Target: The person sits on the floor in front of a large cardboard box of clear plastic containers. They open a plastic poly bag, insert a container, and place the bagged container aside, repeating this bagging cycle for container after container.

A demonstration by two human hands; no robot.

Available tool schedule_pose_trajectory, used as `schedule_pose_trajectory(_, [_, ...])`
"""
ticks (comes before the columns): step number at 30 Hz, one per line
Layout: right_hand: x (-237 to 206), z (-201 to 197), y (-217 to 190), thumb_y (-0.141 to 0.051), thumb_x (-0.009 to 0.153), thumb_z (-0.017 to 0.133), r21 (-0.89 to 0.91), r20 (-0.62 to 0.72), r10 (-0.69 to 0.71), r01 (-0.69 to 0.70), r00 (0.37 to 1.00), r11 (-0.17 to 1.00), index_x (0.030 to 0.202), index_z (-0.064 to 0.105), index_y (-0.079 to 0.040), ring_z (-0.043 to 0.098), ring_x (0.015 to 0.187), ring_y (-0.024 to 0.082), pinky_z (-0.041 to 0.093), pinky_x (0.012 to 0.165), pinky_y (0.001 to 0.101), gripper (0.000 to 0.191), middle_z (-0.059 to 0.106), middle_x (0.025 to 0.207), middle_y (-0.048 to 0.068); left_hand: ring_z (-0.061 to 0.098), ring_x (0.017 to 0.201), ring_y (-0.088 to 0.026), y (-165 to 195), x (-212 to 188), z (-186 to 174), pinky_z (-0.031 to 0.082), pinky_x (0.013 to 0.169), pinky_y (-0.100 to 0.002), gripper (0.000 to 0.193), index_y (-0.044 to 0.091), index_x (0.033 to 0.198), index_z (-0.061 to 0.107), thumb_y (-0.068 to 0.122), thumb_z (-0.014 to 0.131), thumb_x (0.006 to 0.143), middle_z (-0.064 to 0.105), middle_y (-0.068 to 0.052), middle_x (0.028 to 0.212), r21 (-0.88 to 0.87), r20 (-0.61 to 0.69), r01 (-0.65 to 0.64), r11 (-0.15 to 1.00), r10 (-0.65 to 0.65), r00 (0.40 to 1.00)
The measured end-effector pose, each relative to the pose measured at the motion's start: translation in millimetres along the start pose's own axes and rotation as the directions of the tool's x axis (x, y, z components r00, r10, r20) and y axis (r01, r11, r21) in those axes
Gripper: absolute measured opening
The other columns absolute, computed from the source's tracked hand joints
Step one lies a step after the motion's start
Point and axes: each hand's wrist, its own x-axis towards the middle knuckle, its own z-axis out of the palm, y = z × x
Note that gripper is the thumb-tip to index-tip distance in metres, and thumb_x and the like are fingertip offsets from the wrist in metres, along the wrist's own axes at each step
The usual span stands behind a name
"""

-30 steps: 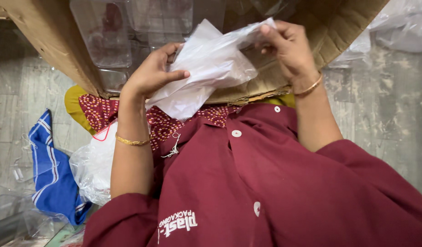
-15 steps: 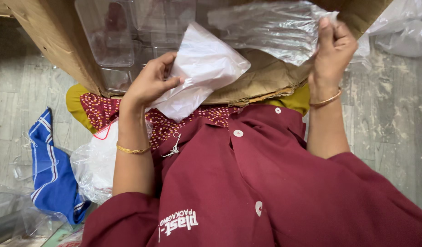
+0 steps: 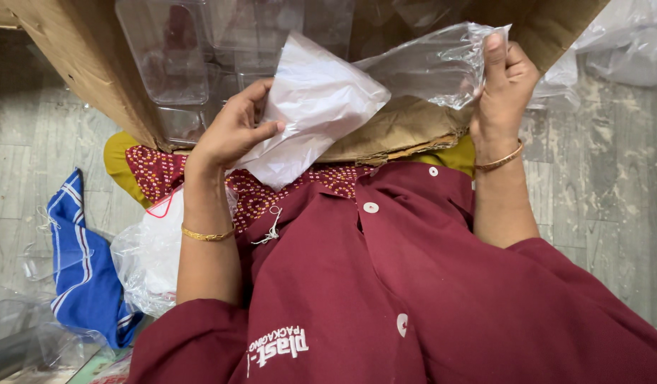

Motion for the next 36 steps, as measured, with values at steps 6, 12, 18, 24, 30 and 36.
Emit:
schedule_pose_trajectory(6, [-1,5,-11,-0.034,0.105,0.066,0.218,-0.002,0.094,-0.092,0.996,0.972,0.096,0.072,-0.004,0.067,0.080,0.010,0.057,0.076,0.0276,0.032,0.074,0.093,0.003,0.053,0.132,-0.014,-2,0,-2,0.040,0.116,-0.028,0.066,-0.002,0.148,0.047,-0.008,0.070,0.087,0.059,-0.005,0.139,-0.081,0.010,-0.026,0.996,0.027,1.000])
schedule_pose_trajectory(12, [-5,9,-25,-0.002,0.101,0.075,0.291,0.275,0.113,-0.194,0.955,0.937,0.119,0.068,-0.003,0.072,0.101,0.015,0.061,0.099,0.0317,0.019,0.074,0.112,0.007,0.053,0.130,-0.014,-2,-1,-3,0.040,0.115,-0.029,0.064,-0.002,0.148,0.047,-0.008,0.069,0.088,0.060,-0.006,0.138,-0.064,0.004,-0.025,0.998,0.025,1.000])
schedule_pose_trajectory(18, [-10,12,-23,-0.004,0.096,0.078,0.328,0.251,0.195,-0.273,0.948,0.904,0.117,0.068,-0.003,0.073,0.098,0.016,0.061,0.093,0.0320,0.024,0.076,0.109,0.007,0.052,0.131,-0.014,3,-3,-2,0.040,0.116,-0.029,0.065,-0.002,0.148,0.046,-0.008,0.069,0.088,0.059,-0.006,0.139,-0.076,0.006,-0.028,0.997,0.028,1.000])
schedule_pose_trajectory(24, [2,6,-11,-0.012,0.104,0.083,0.273,0.161,0.036,-0.080,0.986,0.959,0.104,0.069,-0.005,0.066,0.079,0.011,0.055,0.076,0.0255,0.015,0.071,0.096,0.004,0.054,0.131,-0.015,0,-2,-5,0.041,0.116,-0.029,0.062,-0.001,0.145,0.048,-0.009,0.068,0.087,0.060,-0.005,0.136,-0.085,-0.054,-0.034,0.996,0.030,0.998])
schedule_pose_trajectory(30, [-19,72,-47,-0.007,0.107,0.066,-0.332,0.282,-0.004,0.101,0.959,0.938,0.105,0.071,-0.004,0.064,0.084,0.006,0.053,0.076,0.0229,0.006,0.072,0.096,-0.002,0.060,0.111,-0.012,11,-5,-26,0.051,0.101,-0.027,0.039,-0.002,0.135,0.054,-0.009,0.068,0.099,0.060,-0.001,0.120,-0.022,-0.235,-0.214,0.977,0.203,0.950])
schedule_pose_trajectory(36, [-137,200,-95,-0.020,0.105,0.060,0.113,0.988,-0.094,0.156,-0.123,0.981,0.115,0.069,-0.006,0.071,0.095,0.029,0.056,0.086,0.0388,0.020,0.073,0.104,0.013,0.064,0.109,-0.011,54,-9,-43,0.051,0.102,-0.025,0.039,0.000,0.140,0.055,-0.008,0.064,0.103,0.066,-0.004,0.126,0.070,-0.334,-0.319,0.945,0.323,0.886])
